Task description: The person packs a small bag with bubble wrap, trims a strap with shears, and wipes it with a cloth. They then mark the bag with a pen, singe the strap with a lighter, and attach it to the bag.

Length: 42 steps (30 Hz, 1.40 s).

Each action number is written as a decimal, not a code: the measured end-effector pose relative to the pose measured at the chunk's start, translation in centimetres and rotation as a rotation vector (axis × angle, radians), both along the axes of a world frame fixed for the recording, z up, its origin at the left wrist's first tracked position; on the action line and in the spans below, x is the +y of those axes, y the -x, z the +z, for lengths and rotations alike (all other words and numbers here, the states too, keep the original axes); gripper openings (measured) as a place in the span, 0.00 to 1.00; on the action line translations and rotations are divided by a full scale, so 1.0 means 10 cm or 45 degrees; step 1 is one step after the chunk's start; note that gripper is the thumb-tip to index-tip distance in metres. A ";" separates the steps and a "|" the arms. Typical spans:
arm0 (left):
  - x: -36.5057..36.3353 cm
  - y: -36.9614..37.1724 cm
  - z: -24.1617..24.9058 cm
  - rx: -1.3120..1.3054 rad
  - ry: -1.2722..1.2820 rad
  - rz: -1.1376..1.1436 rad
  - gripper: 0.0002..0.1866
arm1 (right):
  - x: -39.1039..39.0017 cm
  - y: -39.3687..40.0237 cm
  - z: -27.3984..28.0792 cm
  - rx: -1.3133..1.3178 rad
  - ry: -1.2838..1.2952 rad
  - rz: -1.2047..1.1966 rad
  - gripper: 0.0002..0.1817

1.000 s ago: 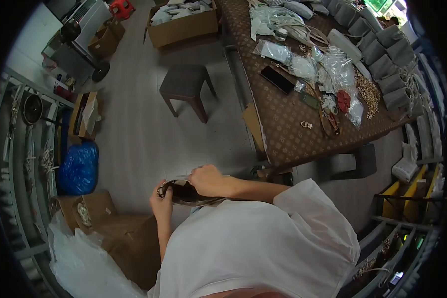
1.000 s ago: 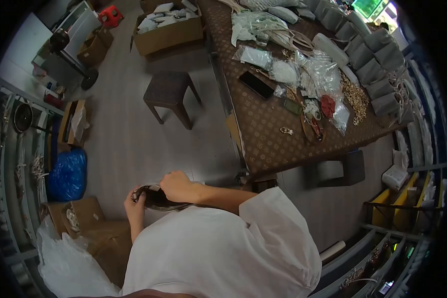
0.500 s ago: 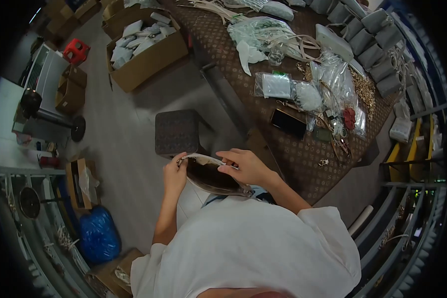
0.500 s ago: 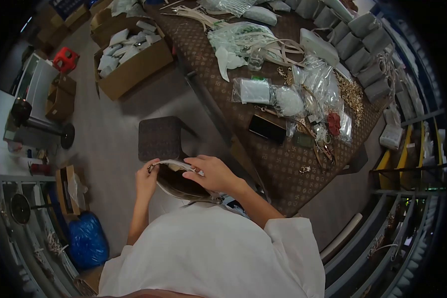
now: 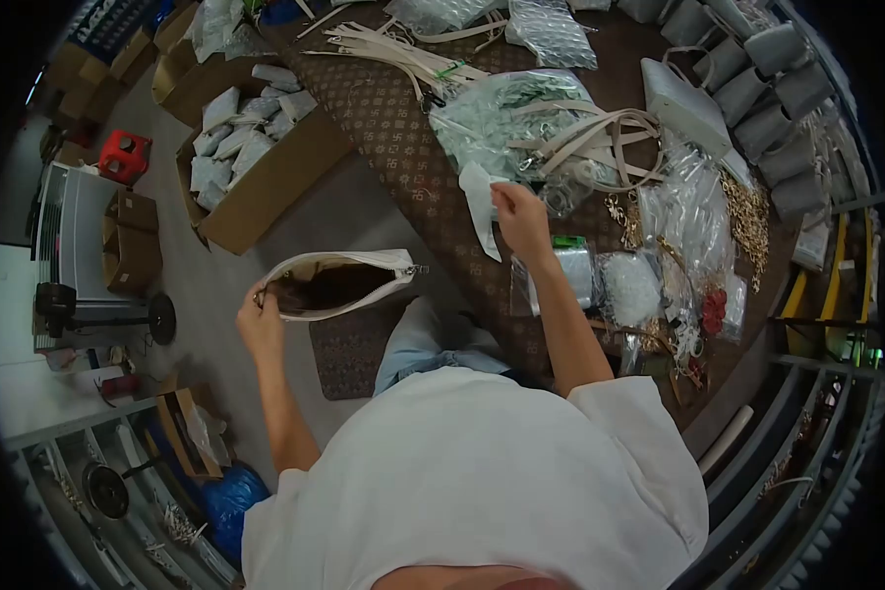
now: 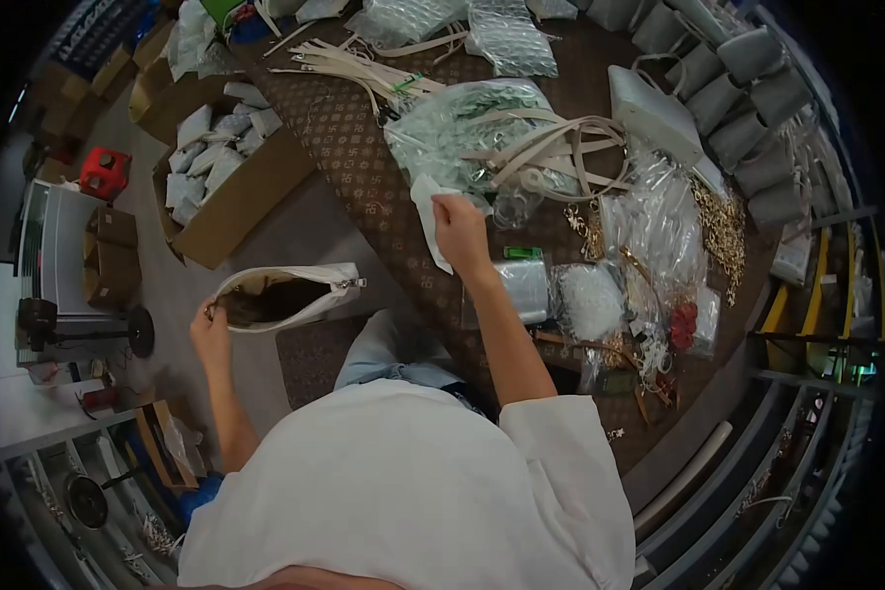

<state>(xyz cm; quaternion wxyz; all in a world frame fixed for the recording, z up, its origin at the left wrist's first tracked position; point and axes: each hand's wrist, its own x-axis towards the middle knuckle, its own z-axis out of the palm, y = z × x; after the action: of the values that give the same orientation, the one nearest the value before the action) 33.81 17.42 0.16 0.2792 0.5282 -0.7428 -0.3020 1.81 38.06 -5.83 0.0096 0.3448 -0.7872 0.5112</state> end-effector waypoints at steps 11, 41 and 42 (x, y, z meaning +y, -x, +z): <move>-2.27 2.40 0.01 -0.093 0.074 -0.490 0.14 | -0.95 2.06 -0.77 0.122 -0.644 -0.501 0.13; -3.64 4.32 -0.51 0.002 0.033 -1.325 0.10 | -2.05 1.49 0.21 -0.276 0.539 -1.125 0.03; -3.65 4.33 -0.51 0.028 0.031 -1.355 0.11 | -2.28 1.39 0.38 -0.184 0.398 -0.933 0.04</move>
<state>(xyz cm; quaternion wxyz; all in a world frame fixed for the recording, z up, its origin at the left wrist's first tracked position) -9.50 -19.05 -4.97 0.1013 0.0720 -0.9086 -0.3988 -12.08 15.29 -1.99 0.1881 -0.0011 -0.7694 0.6105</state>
